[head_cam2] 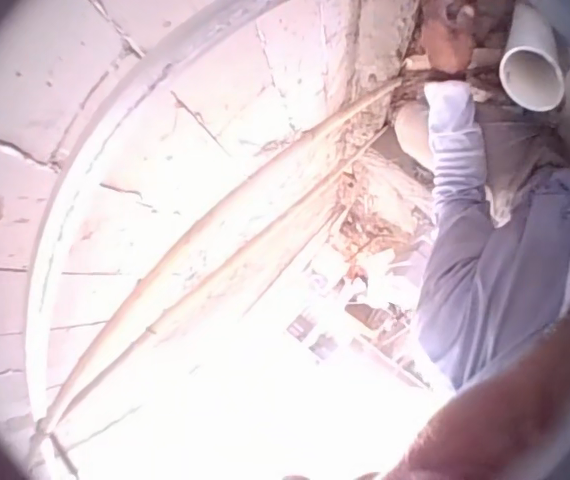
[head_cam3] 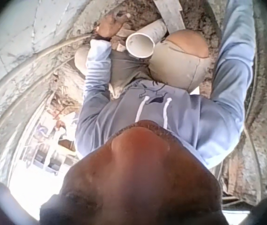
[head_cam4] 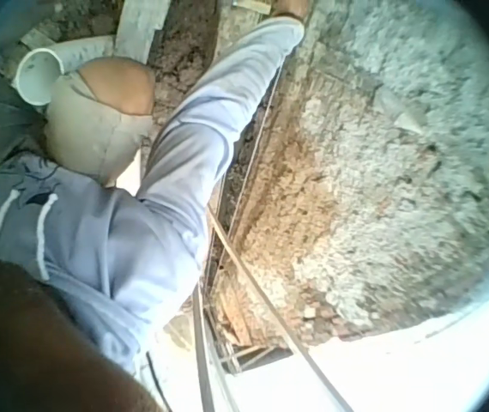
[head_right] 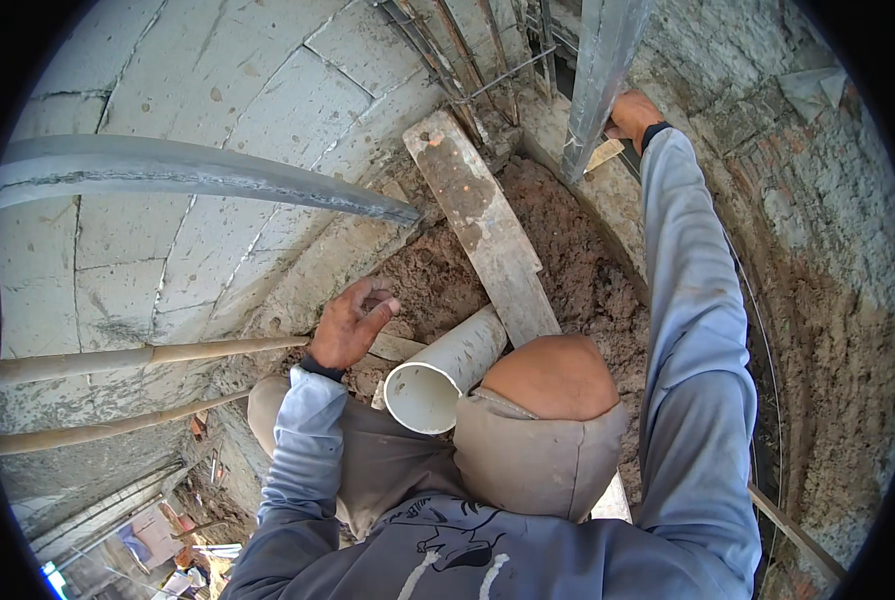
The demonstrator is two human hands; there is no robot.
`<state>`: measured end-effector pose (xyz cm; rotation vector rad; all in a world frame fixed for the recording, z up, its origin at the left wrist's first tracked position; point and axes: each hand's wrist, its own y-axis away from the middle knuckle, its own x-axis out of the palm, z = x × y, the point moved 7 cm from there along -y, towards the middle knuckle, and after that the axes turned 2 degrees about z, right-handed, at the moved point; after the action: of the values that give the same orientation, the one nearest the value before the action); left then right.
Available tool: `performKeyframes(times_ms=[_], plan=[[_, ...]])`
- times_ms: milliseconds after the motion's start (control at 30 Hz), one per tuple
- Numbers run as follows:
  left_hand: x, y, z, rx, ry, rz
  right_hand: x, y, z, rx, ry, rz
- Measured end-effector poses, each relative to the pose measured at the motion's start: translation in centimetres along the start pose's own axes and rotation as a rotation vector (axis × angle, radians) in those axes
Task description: Securing a curved metal frame to a masonry structure using wire and pliers.
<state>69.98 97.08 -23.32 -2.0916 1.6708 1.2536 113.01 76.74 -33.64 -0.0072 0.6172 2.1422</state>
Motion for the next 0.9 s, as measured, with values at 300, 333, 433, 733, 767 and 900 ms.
performKeyframes(times_ms=[300, 333, 433, 733, 767, 900], plan=[[-0.5, 0.4, -1.2, 0.063, -0.018, -0.053, 0.6, 0.9, 1.4, -0.027, -0.017, -0.032], [-0.7, 0.5, -1.4, 0.080, -0.009, -0.061, 0.7, 1.1, 1.3, -0.011, -0.012, -0.021], [-1.2, 0.5, -2.2, 0.143, -0.012, -0.085, 0.3, 1.4, 1.3, -0.012, -0.017, -0.061], [-2.8, 0.9, -2.5, 0.167, 0.012, -0.089, -0.2, 0.9, 0.1, 0.134, 0.030, -0.056], [-3.2, 1.0, -2.1, 0.140, 0.015, -0.115, -0.6, 0.9, 0.3, 0.107, 0.078, -0.098], [-4.1, 1.7, -1.6, 0.177, 0.016, -0.102, -2.6, 1.6, 0.7, 0.074, 0.052, -0.293]])
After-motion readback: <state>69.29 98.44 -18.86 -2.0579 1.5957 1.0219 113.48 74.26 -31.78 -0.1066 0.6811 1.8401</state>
